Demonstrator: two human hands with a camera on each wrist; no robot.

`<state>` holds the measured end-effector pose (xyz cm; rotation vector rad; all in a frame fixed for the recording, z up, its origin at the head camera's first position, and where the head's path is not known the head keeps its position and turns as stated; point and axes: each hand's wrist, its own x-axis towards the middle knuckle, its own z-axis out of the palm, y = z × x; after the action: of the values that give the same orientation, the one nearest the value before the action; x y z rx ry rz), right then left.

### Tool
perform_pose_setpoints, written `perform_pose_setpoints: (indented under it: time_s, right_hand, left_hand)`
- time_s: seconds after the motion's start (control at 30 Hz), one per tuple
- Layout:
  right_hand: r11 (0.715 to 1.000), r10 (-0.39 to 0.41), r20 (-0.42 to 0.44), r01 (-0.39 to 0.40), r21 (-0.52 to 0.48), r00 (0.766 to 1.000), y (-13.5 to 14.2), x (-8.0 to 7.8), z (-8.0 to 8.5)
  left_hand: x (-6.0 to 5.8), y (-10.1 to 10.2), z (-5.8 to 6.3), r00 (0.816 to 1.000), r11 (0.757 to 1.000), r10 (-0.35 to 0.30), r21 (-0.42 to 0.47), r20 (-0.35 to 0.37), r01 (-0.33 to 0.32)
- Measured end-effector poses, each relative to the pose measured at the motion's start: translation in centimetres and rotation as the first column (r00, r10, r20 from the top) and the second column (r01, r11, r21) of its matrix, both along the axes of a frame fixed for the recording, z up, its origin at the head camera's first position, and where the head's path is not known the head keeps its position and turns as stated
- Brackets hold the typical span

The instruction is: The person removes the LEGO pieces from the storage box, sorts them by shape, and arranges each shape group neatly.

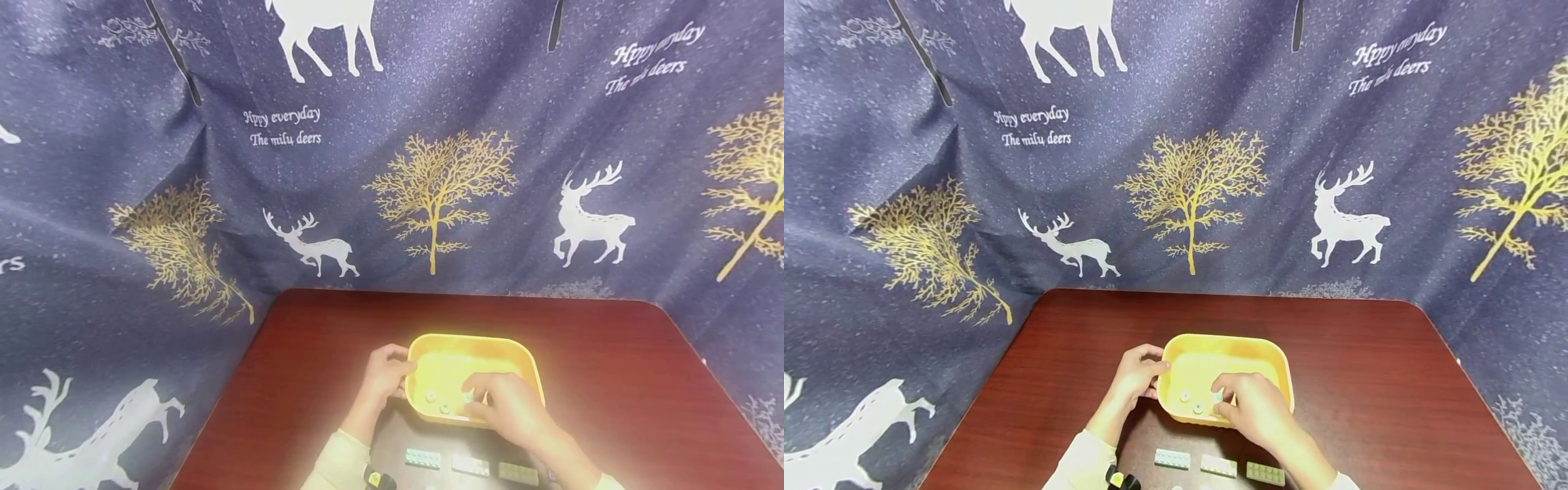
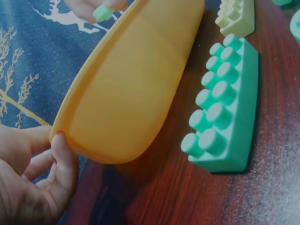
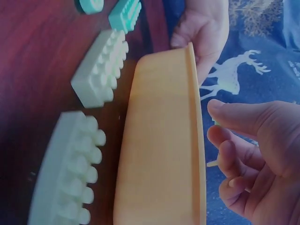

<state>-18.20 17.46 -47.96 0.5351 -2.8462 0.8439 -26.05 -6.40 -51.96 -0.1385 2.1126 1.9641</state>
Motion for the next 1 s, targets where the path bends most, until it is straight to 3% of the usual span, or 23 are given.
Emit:
perform_pose_setpoints:
  time_s: [0.2,0.47,0.7,0.87,1.0]
  right_hand:
    - [1.0,0.018,-0.011,-0.018,-0.013,1.0,-0.3,1.9,-0.1]
    - [0.996,0.085,0.049,-0.083,-0.041,0.995,-0.3,4.4,-0.9]
    - [0.989,0.145,-0.033,-0.145,0.007,0.989,0.5,5.5,-2.9]
    - [0.987,0.157,0.1,-0.154,-0.034,0.983,0.7,6.4,-3.5]
    - [0.989,0.145,0.136,-0.139,-0.058,0.98,0.6,7.0,-3.7]
  left_hand:
    - [0.0,-0.1,0.1,1.0,1.0,0.004,-0.006,0.002,-0.004]
    - [0.2,-0.2,0.0,1.0,1.0,-0.001,-0.005,0.003,0.001]
    - [0.1,-0.1,0.1,1.0,1.0,-0.005,0.001,0.009,0.005]
    - [0.0,-0.1,0.3,1.0,1.0,-0.003,0.006,-0.003,0.003]
    - [-0.2,-0.1,0.4,1.0,1.0,-0.001,0.015,-0.001,0.001]
